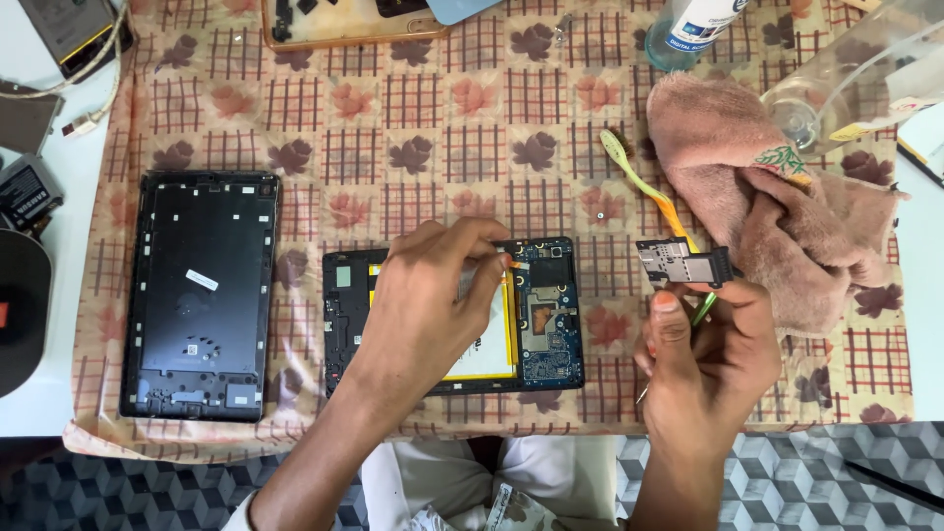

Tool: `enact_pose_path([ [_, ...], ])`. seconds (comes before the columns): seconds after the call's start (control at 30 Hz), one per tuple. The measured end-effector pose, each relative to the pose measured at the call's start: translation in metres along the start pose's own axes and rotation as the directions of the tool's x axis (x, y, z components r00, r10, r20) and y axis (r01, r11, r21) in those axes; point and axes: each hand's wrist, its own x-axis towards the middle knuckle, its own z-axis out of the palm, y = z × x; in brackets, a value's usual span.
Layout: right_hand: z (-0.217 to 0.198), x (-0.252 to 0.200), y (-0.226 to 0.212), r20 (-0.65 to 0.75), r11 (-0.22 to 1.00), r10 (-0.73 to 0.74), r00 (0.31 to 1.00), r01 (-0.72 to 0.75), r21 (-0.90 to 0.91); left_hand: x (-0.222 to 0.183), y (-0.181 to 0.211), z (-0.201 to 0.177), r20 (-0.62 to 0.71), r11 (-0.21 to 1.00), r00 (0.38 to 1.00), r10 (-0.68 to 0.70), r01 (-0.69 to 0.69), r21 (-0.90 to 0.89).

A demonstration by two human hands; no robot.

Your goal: The person uses a screwdriver to remove screws from a disassembled tablet and carefully detaches internal components, including a ribbon cable and a small circuit board, placing them on the table.

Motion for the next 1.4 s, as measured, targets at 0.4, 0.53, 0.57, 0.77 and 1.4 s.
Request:
enact_pose_path([
  [0.4,-0.007,0.0,0.003,0.04,0.997,0.025,0.999,-0.028,0.074,-0.009,-0.014,0.004,-0.008,0.94,0.968,0.253,-0.244,0.237],
  [0.53,-0.008,-0.001,0.004,0.051,0.996,0.009,0.999,-0.014,0.087,-0.012,-0.021,0.007,0.074,0.861,0.944,0.323,-0.325,0.392],
  [0.57,-0.008,-0.001,0.004,0.052,0.996,0.008,0.999,-0.012,0.086,-0.013,-0.022,0.006,0.086,0.848,0.942,0.325,-0.331,0.414],
  [0.77,-0.008,-0.001,0.004,0.065,0.995,0.014,0.998,-0.02,0.095,-0.008,-0.022,-0.001,0.112,0.852,0.93,0.35,-0.365,0.375],
  [1.4,-0.007,-0.002,0.001,0.076,0.999,0.005,0.997,-0.009,0.051,0.005,-0.023,-0.004,0.153,0.922,0.939,0.307,-0.333,0.197],
])
